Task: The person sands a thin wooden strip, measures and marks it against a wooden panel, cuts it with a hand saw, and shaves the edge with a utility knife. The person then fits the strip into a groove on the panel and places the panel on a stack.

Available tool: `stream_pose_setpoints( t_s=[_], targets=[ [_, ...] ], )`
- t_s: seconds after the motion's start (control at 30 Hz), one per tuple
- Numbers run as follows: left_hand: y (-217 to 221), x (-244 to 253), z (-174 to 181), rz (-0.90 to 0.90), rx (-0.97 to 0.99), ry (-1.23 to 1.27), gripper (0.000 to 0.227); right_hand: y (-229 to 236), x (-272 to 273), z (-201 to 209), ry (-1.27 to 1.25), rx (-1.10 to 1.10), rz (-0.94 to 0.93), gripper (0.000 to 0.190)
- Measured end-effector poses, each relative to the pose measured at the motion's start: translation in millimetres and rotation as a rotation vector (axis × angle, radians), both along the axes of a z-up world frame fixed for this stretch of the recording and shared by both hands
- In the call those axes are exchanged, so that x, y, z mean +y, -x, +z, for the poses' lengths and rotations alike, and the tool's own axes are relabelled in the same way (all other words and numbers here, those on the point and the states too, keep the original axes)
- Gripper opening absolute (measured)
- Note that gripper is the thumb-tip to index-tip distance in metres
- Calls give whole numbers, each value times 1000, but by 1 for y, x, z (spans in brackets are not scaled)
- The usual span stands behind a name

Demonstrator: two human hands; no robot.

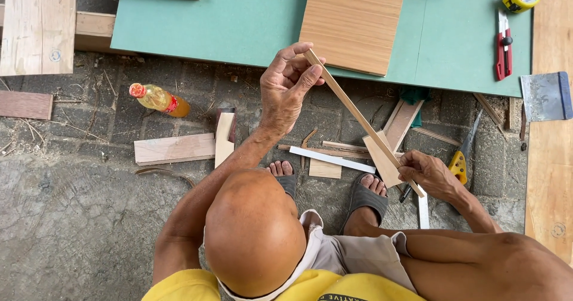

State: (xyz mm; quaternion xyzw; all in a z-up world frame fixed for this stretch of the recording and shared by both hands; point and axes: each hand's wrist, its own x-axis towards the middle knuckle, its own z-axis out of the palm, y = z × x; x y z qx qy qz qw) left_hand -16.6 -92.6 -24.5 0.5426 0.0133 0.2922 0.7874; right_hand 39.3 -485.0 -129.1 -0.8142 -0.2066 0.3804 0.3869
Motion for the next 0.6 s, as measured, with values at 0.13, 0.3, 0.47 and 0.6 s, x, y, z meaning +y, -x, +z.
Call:
stream_pose_setpoints(
  t_s=[0.13, 0.3, 0.47, 0.6],
  targets=[
    [6, 8, -10, 2, 11, 11, 34, 14, 4, 2, -71, 62, -34, 12],
    [2, 27, -37, -56, -23, 101, 30, 37, -10, -47, -395, 248, -100, 5],
    [-1, 41, -52, -138, 95, 280, 47, 61, 27, 29, -145, 168, -58, 16],
    [-7, 46, -61, -184, 196, 357, 40, 75, 32, 26, -195, 253, -97, 15]
  ],
)
